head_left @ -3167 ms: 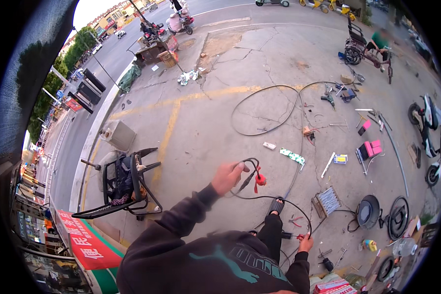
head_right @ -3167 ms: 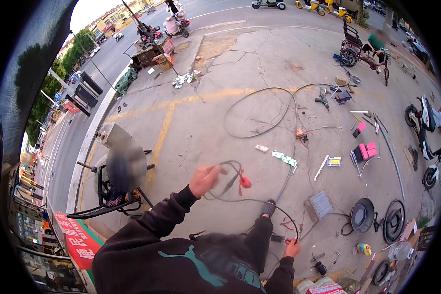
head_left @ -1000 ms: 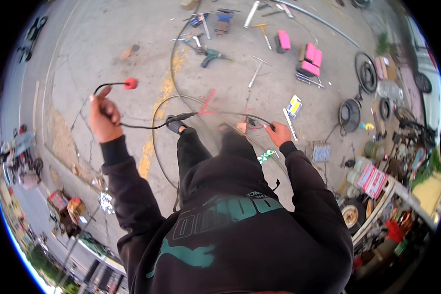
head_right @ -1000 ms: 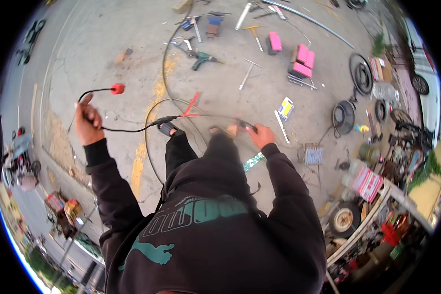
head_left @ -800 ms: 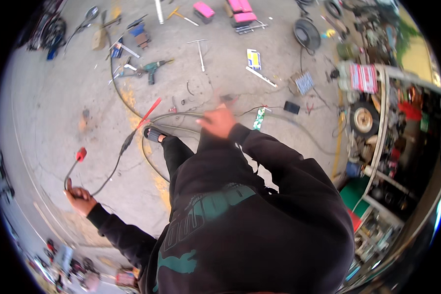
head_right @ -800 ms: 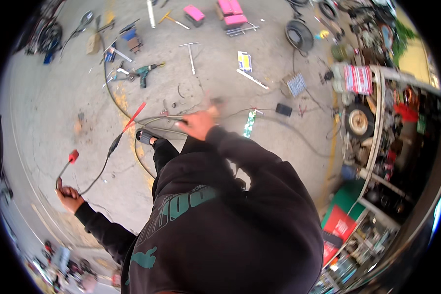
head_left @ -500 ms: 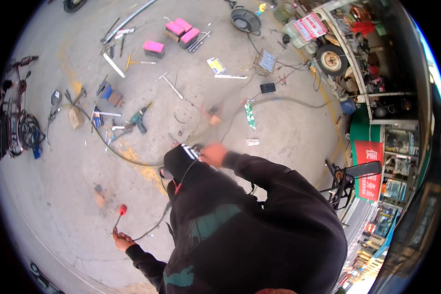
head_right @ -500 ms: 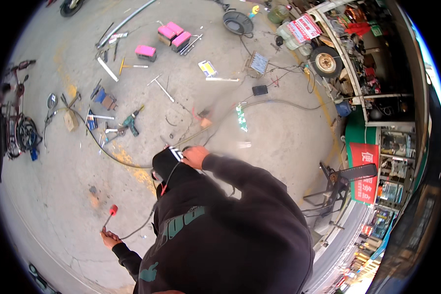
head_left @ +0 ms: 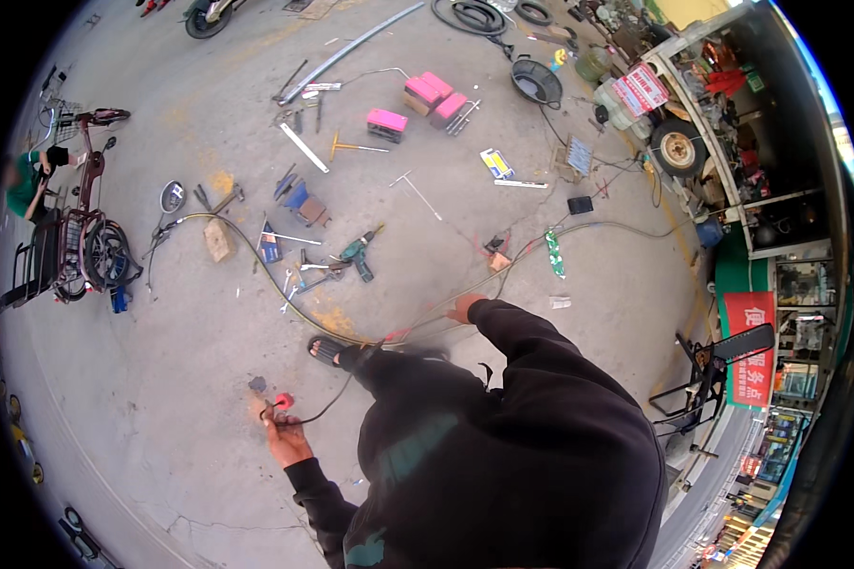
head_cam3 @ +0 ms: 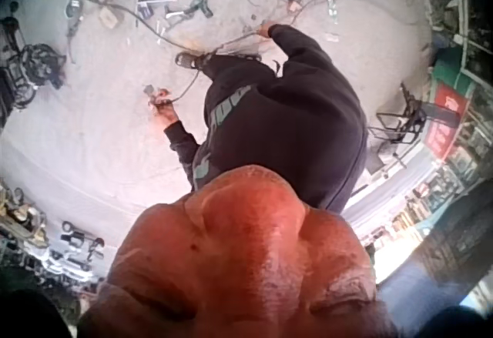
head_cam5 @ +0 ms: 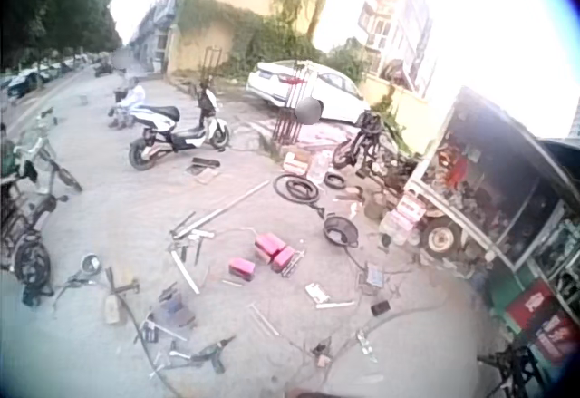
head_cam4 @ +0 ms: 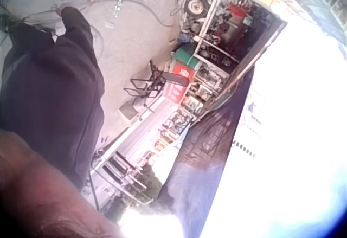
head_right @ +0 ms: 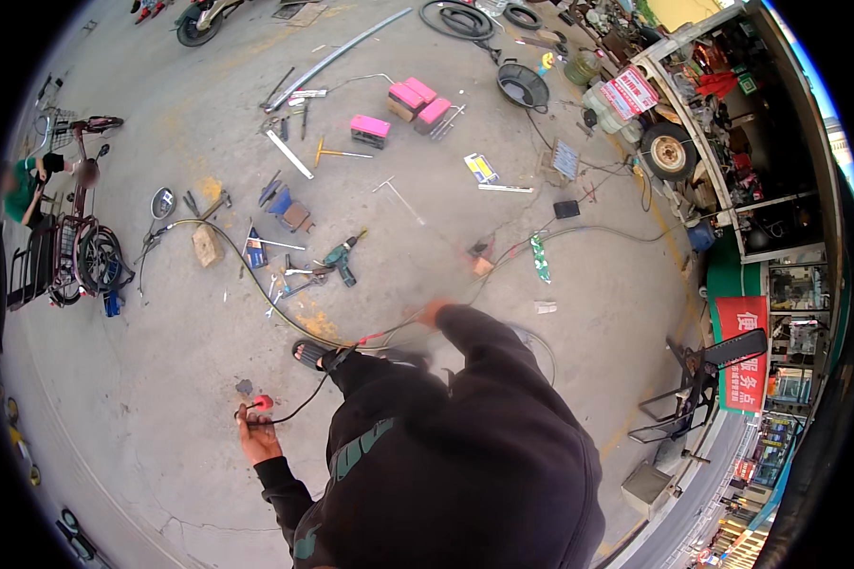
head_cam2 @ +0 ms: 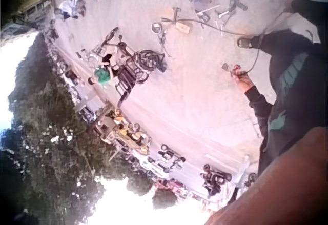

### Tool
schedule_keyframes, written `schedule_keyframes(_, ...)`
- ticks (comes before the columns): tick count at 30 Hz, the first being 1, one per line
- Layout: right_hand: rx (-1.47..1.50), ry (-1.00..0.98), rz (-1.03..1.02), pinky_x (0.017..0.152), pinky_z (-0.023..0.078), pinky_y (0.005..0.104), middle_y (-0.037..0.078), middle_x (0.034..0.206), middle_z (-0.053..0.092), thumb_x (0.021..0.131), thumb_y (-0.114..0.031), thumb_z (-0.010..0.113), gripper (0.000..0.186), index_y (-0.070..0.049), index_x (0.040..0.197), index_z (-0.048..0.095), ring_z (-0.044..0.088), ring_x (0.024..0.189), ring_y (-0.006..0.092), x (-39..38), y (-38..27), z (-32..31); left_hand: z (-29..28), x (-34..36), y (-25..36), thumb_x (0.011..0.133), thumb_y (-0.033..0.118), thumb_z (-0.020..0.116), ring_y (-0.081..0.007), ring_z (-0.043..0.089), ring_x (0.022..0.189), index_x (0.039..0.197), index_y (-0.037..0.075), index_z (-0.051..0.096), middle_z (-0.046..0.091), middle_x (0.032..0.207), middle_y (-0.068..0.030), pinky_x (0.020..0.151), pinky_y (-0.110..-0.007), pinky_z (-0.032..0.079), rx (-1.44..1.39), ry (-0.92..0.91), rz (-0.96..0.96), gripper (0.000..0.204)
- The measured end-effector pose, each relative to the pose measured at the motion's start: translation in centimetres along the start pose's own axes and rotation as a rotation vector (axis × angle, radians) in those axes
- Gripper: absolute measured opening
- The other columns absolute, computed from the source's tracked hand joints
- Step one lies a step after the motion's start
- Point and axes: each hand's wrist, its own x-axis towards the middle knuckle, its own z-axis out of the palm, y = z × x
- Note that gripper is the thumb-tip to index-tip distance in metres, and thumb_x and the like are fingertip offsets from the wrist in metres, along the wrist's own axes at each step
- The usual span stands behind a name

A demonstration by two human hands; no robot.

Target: The person repairs a punctured bicycle inner tube by locating the leak, applying a patch, and using a handheld electric tool to heat and seal the repair. The person also retrieves a power adapter from a cluttered workbench to power the tool.

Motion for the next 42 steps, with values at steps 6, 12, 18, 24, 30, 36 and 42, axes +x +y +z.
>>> schedule_keyframes(6, 0.167, 0.203, 0.299, 0.087, 0.048, 0.0465, 0.016, 0.106, 0.068, 0.087, -0.055, 0.056, 0.053, -0.007, 0.106, 0.07, 0.064, 0.102, 0.0323, 2.4, -8.4, -2.9, 3.4, 4.2, 4.3, 0.101, 0.03, 0.048, -0.0147, 0.05, 0.08, 0.122, 0.003, 0.051, 0.052, 0.083, -0.0023, 0.085, -0.033, 0.044, 0.071, -0.08, -0.095, 0.035)
schedule_keyframes(12, 0.201, 0.235, 0.233, 0.081, 0.051, 0.0439, 0.015, 0.098, 0.07, 0.083, -0.053, 0.057, 0.052, -0.006, 0.099, 0.071, 0.067, 0.093, 0.032, 0.8, -10.6, -2.8, 4.2, 8.8, 11.3, 0.101, 0.033, 0.048, -0.0156, 0.048, 0.077, 0.116, 0.002, 0.051, 0.049, 0.08, -0.0014, 0.08, -0.032, 0.045, 0.264, -0.115, -0.139, 0.035)
schedule_keyframes(18, 0.06, 0.332, 0.129, 0.089, 0.044, 0.0504, 0.014, 0.086, 0.07, 0.084, -0.054, 0.06, 0.048, -0.008, 0.089, 0.072, 0.067, 0.086, 0.0301, -0.7, -16.3, -0.7, 4.0, 12.7, 14.4, 0.1, 0.035, 0.049, -0.0141, 0.046, 0.073, 0.114, 0.005, 0.053, 0.047, 0.075, 0.0004, 0.074, -0.03, 0.043, 0.394, -0.264, -0.227, 0.034)
schedule_keyframes(24, 0.005, 0.336, 0.104, 0.081, 0.047, 0.0467, 0.014, 0.081, 0.068, 0.086, -0.051, 0.058, 0.045, -0.009, 0.088, 0.072, 0.063, 0.091, 0.0332, -1.6, -20.6, -2.9, 2.5, 12.8, 15.5, 0.1, 0.034, 0.05, -0.0136, 0.047, 0.071, 0.112, 0.003, 0.053, 0.047, 0.074, 0.0003, 0.072, -0.029, 0.044, 0.43, -0.216, -0.271, 0.033)
schedule_keyframes(30, 0.069, 0.512, 0.061, 0.081, 0.048, 0.0434, 0.012, 0.087, 0.069, 0.084, -0.046, 0.063, 0.039, -0.008, 0.087, 0.07, 0.063, 0.092, 0.0301, -1.0, -22.5, -4.7, -0.4, 12.5, 16.0, 0.1, 0.034, 0.05, -0.0146, 0.05, 0.074, 0.117, 0.004, 0.054, 0.049, 0.076, -0.0002, 0.075, -0.03, 0.045, 0.396, -0.256, -0.294, 0.035)
schedule_keyframes(36, 0.063, 0.538, 0.2, 0.081, 0.05, 0.0427, 0.012, 0.093, 0.07, 0.085, -0.035, 0.061, 0.029, -0.008, 0.091, 0.07, 0.064, 0.094, 0.0294, 1.5, -20.8, -4.2, 1.1, 12.2, 16.7, 0.098, 0.038, 0.052, -0.0162, 0.055, 0.085, 0.128, 0.007, 0.052, 0.054, 0.084, 0.0005, 0.084, -0.034, 0.046, 0.428, -0.27, -0.243, 0.043)
schedule_keyframes(42, 0.323, 0.315, 0.42, 0.089, 0.049, 0.0462, 0.021, 0.106, 0.067, 0.087, -0.038, 0.058, 0.04, -0.004, 0.107, 0.064, 0.063, 0.103, 0.0371, 5.4, -19.0, -1.4, 4.9, 13.4, 18.5, 0.099, 0.038, 0.05, -0.0176, 0.059, 0.096, 0.131, 0.007, 0.051, 0.057, 0.094, -0.0023, 0.085, -0.033, 0.047, 0.49, -0.135, -0.099, 0.045)
